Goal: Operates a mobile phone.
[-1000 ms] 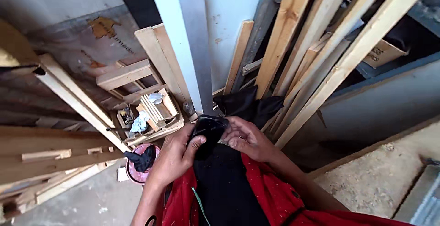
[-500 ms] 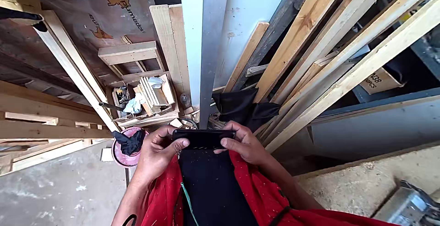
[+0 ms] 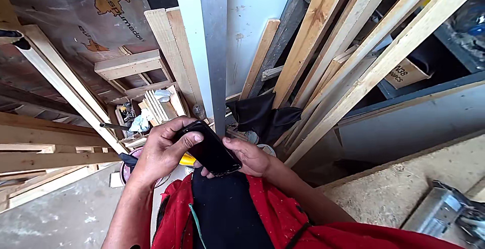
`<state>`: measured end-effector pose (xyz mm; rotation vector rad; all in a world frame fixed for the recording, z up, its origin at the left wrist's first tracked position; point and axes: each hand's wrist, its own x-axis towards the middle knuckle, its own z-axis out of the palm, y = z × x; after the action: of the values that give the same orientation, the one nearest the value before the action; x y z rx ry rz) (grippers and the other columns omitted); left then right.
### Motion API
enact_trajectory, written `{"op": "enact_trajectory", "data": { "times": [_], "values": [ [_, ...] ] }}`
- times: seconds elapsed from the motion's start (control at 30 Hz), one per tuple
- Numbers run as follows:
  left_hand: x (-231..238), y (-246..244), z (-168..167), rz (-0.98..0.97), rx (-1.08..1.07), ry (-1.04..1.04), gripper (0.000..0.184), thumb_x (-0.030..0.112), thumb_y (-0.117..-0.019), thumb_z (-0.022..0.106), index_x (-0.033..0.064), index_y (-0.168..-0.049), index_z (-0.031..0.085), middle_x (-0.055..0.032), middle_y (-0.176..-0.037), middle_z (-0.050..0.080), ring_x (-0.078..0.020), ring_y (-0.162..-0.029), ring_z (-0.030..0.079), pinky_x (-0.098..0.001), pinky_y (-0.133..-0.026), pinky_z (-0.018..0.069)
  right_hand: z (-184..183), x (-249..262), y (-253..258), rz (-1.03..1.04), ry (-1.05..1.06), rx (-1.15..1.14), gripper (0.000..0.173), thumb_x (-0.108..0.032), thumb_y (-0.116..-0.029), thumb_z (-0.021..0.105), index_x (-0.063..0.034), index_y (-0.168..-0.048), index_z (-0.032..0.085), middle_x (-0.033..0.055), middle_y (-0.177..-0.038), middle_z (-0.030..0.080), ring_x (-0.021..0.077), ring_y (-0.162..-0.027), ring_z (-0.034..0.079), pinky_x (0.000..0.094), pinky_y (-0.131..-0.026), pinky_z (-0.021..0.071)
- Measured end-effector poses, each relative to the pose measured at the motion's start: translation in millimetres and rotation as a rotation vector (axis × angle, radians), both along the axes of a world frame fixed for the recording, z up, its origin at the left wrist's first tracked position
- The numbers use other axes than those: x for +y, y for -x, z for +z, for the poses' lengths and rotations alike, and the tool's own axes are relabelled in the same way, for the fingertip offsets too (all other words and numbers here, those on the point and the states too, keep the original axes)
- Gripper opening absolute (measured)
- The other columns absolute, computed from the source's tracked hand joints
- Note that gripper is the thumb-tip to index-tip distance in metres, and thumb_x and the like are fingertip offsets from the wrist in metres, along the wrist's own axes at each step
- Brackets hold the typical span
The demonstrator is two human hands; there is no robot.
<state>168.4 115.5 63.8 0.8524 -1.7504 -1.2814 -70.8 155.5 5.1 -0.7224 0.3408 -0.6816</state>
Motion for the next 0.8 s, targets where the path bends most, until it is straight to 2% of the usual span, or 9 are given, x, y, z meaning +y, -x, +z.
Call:
{"op": "enact_trajectory", "data": {
  "times": [0.2,0.33,0.37,0.43,0.57,0.8],
  "values": [
    [-2,10,-6,0.029,0.004,-0.024,0.025,0.023,-0.1012,0.064,0.0055,-0.117,0.07,-0.0044,-0.098,0.074,-0.0148,-0.084,0.072,-0.0286,-0.073,0.0633,-1,2,-3,-0.033,-0.119,-0.044,0.058,-0.051,-0.104,0.037,-0.0033,-0.128,0.058,0.02,-0.119,0.07,0.0309,-0.109,0.07,0.0475,-0.099,0.0561],
    [-3,8,-9,0.174,0.035,-0.057,0.027,0.022,-0.1039,0.056,0.0056,-0.124,0.066,-0.0033,-0.102,0.072,-0.014,-0.091,0.07,-0.0292,-0.081,0.0606,0,6,-6,-0.052,-0.248,-0.068,0.061,-0.059,-0.1018,0.041,-0.0084,-0.13,0.06,0.0224,-0.118,0.07,0.0337,-0.103,0.072,0.0486,-0.092,0.0587],
    [-3,5,-10,0.23,0.051,-0.082,0.026,0.022,-0.1045,0.055,0.006,-0.123,0.065,-0.0038,-0.105,0.072,-0.0148,-0.093,0.07,-0.031,-0.083,0.0607,-3,5,-6,-0.058,-0.256,-0.089,0.061,-0.059,-0.1014,0.041,-0.0087,-0.131,0.06,0.0228,-0.119,0.07,0.0341,-0.103,0.072,0.049,-0.092,0.0584],
    [-2,-2,-15,0.327,0.1,-0.14,0.025,0.024,-0.1052,0.053,0.0085,-0.121,0.065,-0.0033,-0.102,0.072,-0.0149,-0.086,0.071,-0.0321,-0.077,0.0623,-10,4,-4,-0.075,-0.252,-0.14,0.061,-0.058,-0.1005,0.043,-0.0077,-0.13,0.061,0.0235,-0.12,0.069,0.0353,-0.106,0.07,0.0512,-0.095,0.0566],
    [8,-24,-28,0.407,0.159,-0.2,0.025,0.025,-0.1067,0.048,0.0109,-0.118,0.065,-0.0028,-0.097,0.071,-0.0159,-0.08,0.071,-0.0337,-0.075,0.063,-15,3,-1,-0.118,-0.288,-0.212,0.064,-0.06,-0.0982,0.044,-0.0095,-0.133,0.06,0.0248,-0.124,0.066,0.0381,-0.109,0.067,0.0549,-0.097,0.0535],
    [34,-42,-47,0.49,0.103,-0.189,0.019,0.028,-0.1039,0.054,0.0147,-0.112,0.066,0.0009,-0.096,0.07,-0.014,-0.079,0.07,-0.0318,-0.075,0.0625,-14,2,4,-0.195,-0.331,-0.246,0.066,-0.064,-0.097,0.043,-0.0119,-0.136,0.058,0.024,-0.127,0.064,0.0398,-0.111,0.066,0.0582,-0.096,0.0526]
  ]
}}
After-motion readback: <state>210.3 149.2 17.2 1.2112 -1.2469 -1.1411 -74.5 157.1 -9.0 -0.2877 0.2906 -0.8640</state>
